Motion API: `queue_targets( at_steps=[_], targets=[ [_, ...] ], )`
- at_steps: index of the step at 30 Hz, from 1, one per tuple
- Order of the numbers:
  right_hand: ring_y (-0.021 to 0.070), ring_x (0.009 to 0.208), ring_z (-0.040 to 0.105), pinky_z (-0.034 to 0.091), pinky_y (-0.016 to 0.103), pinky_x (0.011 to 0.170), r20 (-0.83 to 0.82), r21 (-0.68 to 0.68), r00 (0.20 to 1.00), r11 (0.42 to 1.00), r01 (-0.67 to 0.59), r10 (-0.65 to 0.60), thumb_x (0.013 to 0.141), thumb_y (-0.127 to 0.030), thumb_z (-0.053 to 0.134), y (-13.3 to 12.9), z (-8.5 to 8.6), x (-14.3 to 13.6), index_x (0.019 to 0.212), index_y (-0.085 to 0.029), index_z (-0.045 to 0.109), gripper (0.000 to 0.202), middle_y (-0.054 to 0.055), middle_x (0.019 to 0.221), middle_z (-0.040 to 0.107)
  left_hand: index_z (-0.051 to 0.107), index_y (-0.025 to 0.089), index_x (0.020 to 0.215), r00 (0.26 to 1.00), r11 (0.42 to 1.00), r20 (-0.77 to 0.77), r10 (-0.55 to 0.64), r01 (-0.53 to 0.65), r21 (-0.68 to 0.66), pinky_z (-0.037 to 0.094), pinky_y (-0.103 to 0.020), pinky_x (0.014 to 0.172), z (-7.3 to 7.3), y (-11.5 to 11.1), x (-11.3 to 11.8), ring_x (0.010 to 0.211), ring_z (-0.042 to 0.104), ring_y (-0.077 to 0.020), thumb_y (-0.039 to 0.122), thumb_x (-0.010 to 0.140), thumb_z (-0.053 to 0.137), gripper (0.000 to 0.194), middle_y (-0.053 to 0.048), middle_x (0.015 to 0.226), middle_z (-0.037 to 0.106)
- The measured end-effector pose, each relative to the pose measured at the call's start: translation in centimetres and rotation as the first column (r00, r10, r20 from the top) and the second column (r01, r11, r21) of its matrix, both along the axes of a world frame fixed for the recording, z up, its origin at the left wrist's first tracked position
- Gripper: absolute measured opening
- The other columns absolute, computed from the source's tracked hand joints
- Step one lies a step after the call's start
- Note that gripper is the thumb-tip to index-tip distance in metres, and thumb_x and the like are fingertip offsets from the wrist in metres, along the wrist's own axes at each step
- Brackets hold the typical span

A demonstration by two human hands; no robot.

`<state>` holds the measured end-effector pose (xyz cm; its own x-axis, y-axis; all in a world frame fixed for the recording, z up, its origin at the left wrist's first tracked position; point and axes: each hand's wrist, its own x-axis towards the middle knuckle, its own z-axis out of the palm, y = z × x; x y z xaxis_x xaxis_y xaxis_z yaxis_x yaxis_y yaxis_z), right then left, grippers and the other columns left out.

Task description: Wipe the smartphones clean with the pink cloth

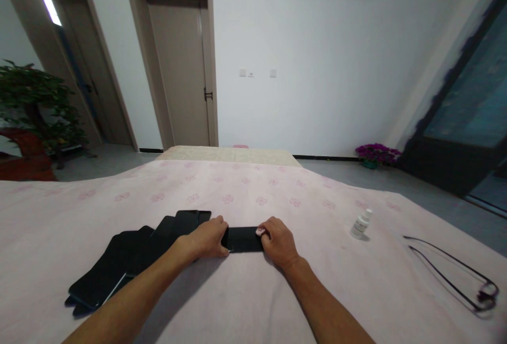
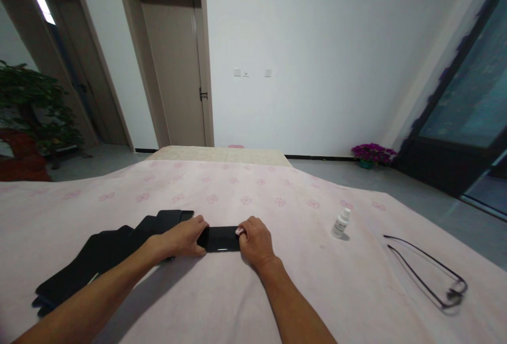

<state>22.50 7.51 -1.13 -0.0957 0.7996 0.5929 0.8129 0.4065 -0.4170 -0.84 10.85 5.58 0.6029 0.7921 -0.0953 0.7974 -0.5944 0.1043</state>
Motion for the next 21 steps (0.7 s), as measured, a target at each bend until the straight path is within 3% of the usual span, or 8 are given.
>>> queue_targets(
  at_steps=[3,9,17,21],
  targets=[
    [0.0197,0.084,0.055,0.042,0.03,0.077,0.014,-0.008,1.0,1.0,-0.002,0.002,0.076,-0.005,0.052,0.0,0.0,0.1,0.079,-0.018,0.065,0.019,0.005,0.084,0.061,0.064,0.011,0.103,0.997,0.997,0.007,0.073,-0.073,0.028,0.05,-0.036,0.084,-0.5,-1.3,0.3,0.099,0.062,-0.0299,0.039,0.071,0.067,0.042,-0.016,0.109,0.061],
    [0.0188,0.083,0.055,0.043,0.029,0.077,0.036,-0.023,0.988,0.988,-0.15,0.15,0.075,-0.003,0.053,-0.5,0.2,-0.7,0.085,-0.02,0.067,0.024,0.004,0.084,0.061,0.065,0.008,0.105,0.981,0.979,0.014,0.192,-0.192,0.073,0.048,-0.038,0.088,-1.3,-3.6,0.9,0.104,0.059,-0.032,0.039,0.076,0.063,0.042,-0.018,0.109,0.061],
    [0.0214,0.087,0.056,0.045,0.033,0.082,-0.011,-0.022,0.999,0.999,0.034,-0.034,0.079,-0.004,0.051,0.6,-0.4,0.5,0.089,-0.018,0.067,0.023,0.007,0.087,0.06,0.066,0.005,0.104,0.942,0.928,0.044,0.333,-0.336,0.161,0.046,-0.041,0.091,-1.6,-6.4,3.2,0.104,0.059,-0.0332,0.043,0.083,0.058,0.044,-0.018,0.105,0.063],
    [0.0205,0.088,0.056,0.046,0.033,0.082,-0.019,-0.016,0.999,0.999,-0.047,0.047,0.08,-0.003,0.051,0.4,-0.5,0.3,0.092,-0.019,0.066,0.025,0.006,0.088,0.06,0.066,0.005,0.104,0.933,0.917,0.048,0.356,-0.358,0.174,0.045,-0.041,0.091,-1.6,-7.2,4.0,0.103,0.059,-0.0324,0.041,0.085,0.059,0.042,-0.018,0.104,0.064]
  ],
)
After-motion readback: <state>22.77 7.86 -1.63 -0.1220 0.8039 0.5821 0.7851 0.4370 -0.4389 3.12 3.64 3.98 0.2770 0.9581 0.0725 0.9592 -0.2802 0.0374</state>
